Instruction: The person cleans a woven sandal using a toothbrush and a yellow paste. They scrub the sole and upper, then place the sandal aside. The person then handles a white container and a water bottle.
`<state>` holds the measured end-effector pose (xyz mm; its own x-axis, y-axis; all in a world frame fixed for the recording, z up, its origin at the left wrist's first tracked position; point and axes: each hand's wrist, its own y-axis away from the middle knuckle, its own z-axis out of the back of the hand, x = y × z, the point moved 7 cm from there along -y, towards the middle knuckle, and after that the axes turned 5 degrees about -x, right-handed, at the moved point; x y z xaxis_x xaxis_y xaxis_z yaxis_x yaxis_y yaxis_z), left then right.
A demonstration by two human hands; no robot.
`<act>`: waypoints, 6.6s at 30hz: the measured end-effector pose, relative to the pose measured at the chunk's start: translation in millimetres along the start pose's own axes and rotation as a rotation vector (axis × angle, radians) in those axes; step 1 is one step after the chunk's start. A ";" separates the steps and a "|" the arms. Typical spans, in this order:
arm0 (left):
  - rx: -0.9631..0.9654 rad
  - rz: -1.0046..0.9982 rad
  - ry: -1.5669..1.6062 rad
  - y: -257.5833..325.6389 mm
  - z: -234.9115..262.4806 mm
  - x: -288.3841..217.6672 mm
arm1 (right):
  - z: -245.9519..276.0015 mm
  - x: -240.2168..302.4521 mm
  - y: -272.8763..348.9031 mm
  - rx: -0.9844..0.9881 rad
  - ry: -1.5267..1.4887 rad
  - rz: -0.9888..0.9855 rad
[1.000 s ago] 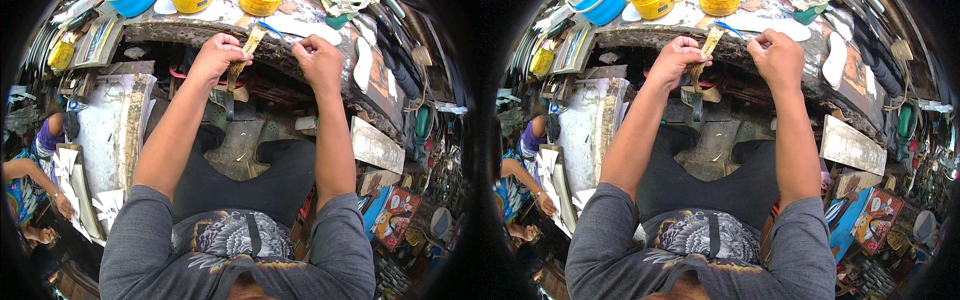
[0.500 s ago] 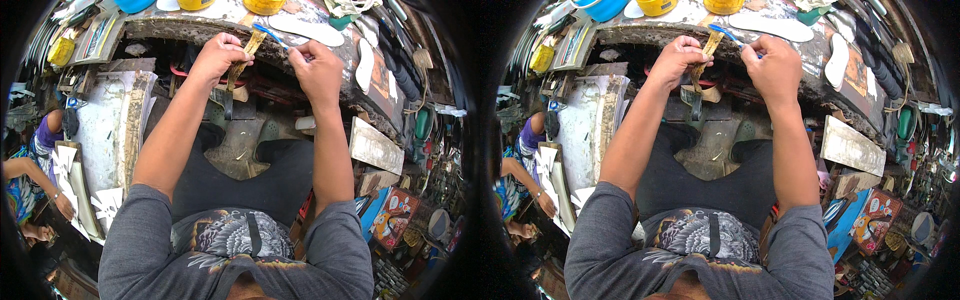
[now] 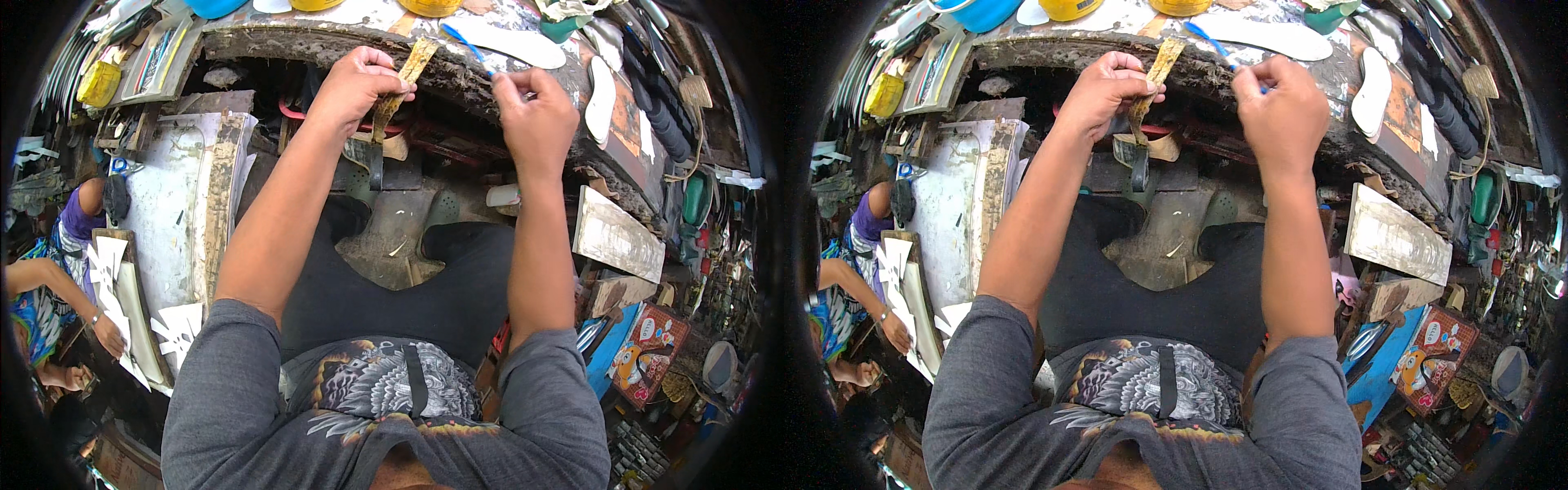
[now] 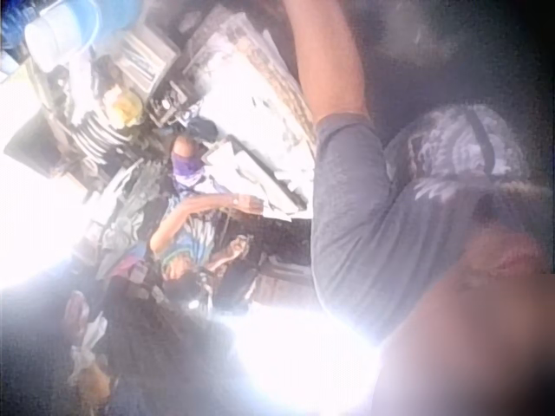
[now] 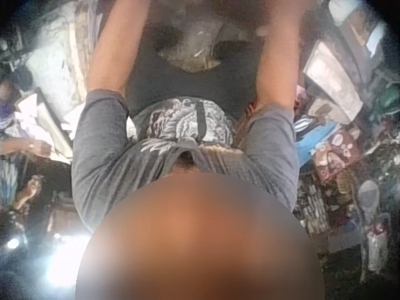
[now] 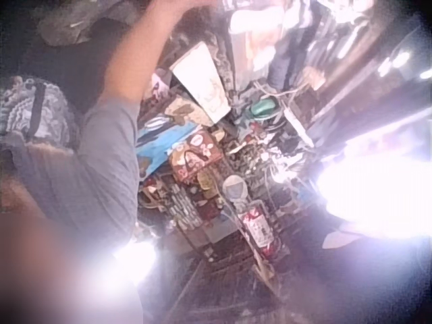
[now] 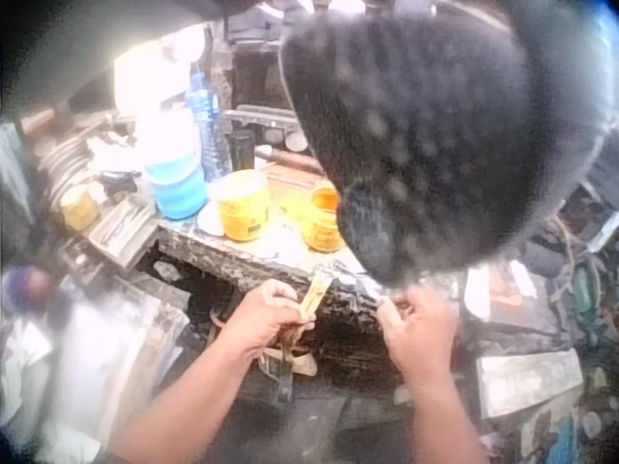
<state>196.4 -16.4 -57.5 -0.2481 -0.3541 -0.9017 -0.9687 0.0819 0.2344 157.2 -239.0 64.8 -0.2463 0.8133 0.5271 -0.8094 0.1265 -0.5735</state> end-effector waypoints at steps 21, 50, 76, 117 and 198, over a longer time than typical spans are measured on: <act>0.056 0.006 -0.056 2.2 -1.0 -3.6 | 10.4 8.8 19.9 0.028 -0.068 0.173; 0.222 -0.019 -0.210 13.0 -9.5 -10.2 | 16.2 -11.6 1.0 -0.007 -0.189 -0.109; 0.428 0.036 -0.172 92.7 -23.7 -52.4 | 46.7 -20.9 55.6 0.312 -0.841 -0.596; 0.503 0.081 -0.105 95.3 -40.6 -55.1 | 69.9 -41.8 53.4 0.518 -0.907 -0.693; 0.647 0.227 -0.096 123.0 -44.8 -51.1 | 93.5 -41.3 107.7 0.164 -0.894 -0.788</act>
<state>90.3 -29.9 33.7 -0.4161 -0.1808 -0.8912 -0.6961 0.6939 0.1843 30.4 -312.0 39.9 0.1166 -0.1446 0.9826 -0.9459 0.2855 0.1543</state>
